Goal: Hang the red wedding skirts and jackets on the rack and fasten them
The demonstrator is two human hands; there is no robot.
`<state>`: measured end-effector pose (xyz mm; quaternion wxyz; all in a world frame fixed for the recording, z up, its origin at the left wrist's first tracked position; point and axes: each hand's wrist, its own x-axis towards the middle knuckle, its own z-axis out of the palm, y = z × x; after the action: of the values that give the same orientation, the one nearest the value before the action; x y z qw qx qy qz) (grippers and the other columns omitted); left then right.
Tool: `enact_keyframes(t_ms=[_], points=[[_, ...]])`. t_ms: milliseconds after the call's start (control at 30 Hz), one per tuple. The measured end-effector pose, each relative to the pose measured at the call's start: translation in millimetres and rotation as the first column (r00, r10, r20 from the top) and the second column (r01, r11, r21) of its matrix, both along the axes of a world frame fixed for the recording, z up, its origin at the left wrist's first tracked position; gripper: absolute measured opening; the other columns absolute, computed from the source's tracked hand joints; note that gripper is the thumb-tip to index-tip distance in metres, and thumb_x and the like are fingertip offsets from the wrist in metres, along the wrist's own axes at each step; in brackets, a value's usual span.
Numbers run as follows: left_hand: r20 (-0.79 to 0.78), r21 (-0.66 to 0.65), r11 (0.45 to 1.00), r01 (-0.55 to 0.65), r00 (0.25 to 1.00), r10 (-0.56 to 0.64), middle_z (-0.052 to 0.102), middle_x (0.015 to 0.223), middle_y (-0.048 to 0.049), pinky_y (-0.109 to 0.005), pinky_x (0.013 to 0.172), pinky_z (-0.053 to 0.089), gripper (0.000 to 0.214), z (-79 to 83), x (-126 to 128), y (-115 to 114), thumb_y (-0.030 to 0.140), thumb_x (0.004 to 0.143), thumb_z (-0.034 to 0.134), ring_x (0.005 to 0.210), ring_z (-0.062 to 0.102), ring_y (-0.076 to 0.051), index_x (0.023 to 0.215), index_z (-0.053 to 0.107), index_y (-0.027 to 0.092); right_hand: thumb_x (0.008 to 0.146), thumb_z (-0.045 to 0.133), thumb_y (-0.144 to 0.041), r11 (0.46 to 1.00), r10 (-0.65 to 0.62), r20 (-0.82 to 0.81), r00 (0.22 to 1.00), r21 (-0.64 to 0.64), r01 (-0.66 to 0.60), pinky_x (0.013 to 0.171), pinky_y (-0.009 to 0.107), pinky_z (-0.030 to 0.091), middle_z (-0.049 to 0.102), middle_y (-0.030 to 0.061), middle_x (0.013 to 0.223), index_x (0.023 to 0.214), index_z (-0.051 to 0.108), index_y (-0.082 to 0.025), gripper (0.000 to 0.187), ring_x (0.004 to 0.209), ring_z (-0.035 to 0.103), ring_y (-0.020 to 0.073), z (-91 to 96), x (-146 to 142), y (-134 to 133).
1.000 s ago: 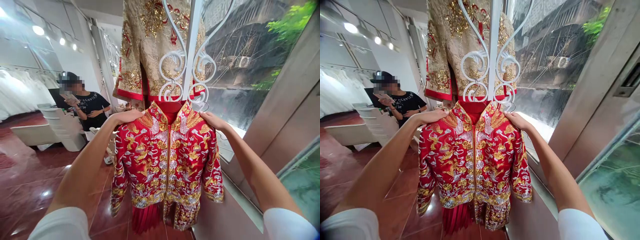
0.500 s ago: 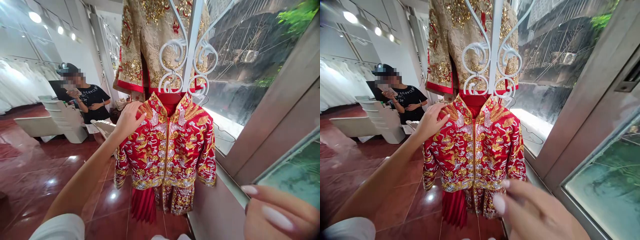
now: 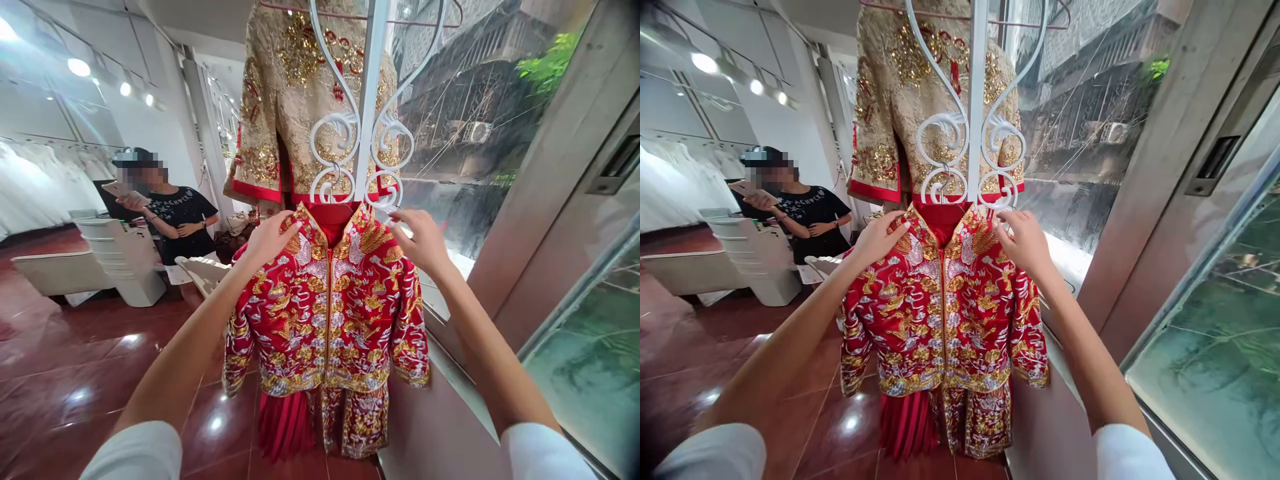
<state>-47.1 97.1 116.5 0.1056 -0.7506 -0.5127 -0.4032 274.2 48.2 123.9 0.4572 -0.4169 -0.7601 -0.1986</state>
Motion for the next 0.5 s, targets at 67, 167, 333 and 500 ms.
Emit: enact_keyframes(t_ms=[67, 167, 333, 500], points=[[0.058, -0.120, 0.989, 0.087, 0.995, -0.080, 0.063, 0.076, -0.0056, -0.027, 0.064, 0.040, 0.047, 8.1, 0, 8, 0.054, 0.084, 0.039, 0.070, 0.057, -0.019, 0.089, 0.064, 0.015, 0.087, 0.040, -0.044, 0.948, 0.068, -0.016, 0.998, -0.309, -0.070, 0.068, 0.035, 0.044, 0.065, 0.0093, 0.081, 0.083, 0.061, -0.016, 0.035, 0.076, 0.058, 0.0224, -3.3, 9, 48], [0.234, -0.155, 0.951, 0.269, 0.945, -0.230, 0.037, 0.048, 0.0025, -0.024, 0.049, 0.025, 0.046, 12.6, 1, 19, 0.054, 0.079, 0.047, 0.046, 0.035, -0.010, 0.056, 0.052, 0.015, 0.085, 0.041, -0.050, 0.860, 0.127, -0.133, 0.983, -0.479, -0.176, 0.053, 0.026, 0.034, 0.055, 0.0023, 0.061, 0.066, 0.053, -0.016, 0.041, 0.055, 0.046, 0.0132, -16.6, 15, 73], [0.400, 0.130, 0.958, 0.255, 0.871, -0.286, 0.035, 0.052, 0.0032, -0.023, 0.050, 0.022, 0.042, 11.8, 5, 20, 0.051, 0.077, 0.051, 0.050, 0.031, -0.009, 0.059, 0.054, 0.014, 0.083, 0.046, -0.047, 0.980, 0.039, -0.247, 0.968, -0.182, -0.086, 0.052, 0.025, 0.027, 0.046, -0.0009, 0.052, 0.059, 0.053, -0.015, 0.040, 0.053, 0.039, 0.0106, -16.1, 10, 59], [0.182, -0.138, 0.954, 0.267, 0.953, -0.240, 0.051, 0.060, 0.0014, -0.021, 0.053, 0.031, 0.043, 5.6, -26, 13, 0.053, 0.081, 0.045, 0.057, 0.043, -0.011, 0.068, 0.060, 0.014, 0.080, 0.051, -0.051, 0.845, 0.171, -0.267, 0.948, -0.455, -0.281, 0.062, 0.027, 0.043, 0.067, 0.0051, 0.081, 0.093, 0.067, -0.016, 0.041, 0.070, 0.058, 0.0174, -18.2, 21, 61]])
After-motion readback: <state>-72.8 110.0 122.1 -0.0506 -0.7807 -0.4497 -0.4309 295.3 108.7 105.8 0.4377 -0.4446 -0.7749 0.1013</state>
